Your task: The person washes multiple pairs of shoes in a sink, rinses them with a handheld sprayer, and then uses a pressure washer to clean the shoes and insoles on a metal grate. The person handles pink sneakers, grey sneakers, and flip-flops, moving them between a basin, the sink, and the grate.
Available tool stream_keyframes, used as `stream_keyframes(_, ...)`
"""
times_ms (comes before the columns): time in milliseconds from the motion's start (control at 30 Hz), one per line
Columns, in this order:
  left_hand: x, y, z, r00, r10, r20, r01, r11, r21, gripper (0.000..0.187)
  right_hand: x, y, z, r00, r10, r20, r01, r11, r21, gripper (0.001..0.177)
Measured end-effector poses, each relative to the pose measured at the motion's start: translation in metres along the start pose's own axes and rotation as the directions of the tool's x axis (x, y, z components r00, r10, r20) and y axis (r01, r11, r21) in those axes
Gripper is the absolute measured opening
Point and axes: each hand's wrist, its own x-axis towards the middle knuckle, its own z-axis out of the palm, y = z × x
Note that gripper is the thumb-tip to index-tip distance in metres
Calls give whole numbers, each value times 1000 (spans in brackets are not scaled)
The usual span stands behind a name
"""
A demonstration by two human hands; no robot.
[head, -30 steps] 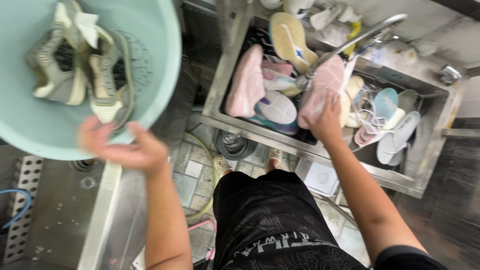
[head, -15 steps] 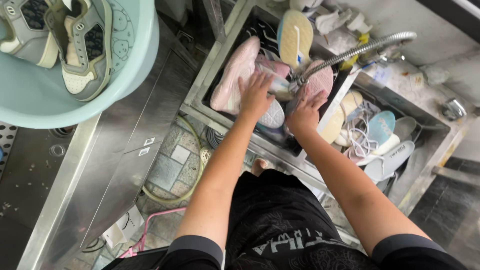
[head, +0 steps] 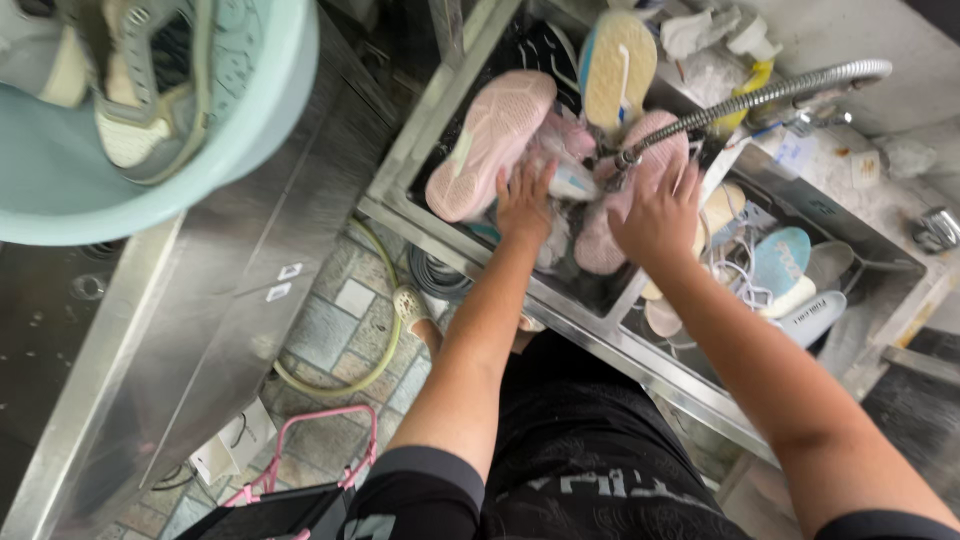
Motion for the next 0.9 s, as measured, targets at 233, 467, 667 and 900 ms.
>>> stream_keyframes(233, 1, -9, -17, 980, -8, 199, 49, 979, -199, 83, 79, 35, -47, 929, -361, -79, 370, 904, 215, 94)
stream_keyframes(467, -18, -9, -21, 994, 91, 56, -77, 975, -206, 101, 95, 21, -22, 966, -259, -19, 255, 931, 263, 71)
stream_keyframes(667, -63, 15, -68, 926, -123, 357, 234, 929, -286, 100, 99, 29, -8, 964, -266, 26, 260, 956, 138, 78)
stream_keyframes(900, -42, 22, -29, 967, -184, 179, 219, 955, -202, 85, 76, 10, -4, 897, -123, 426, 241, 941, -236, 108)
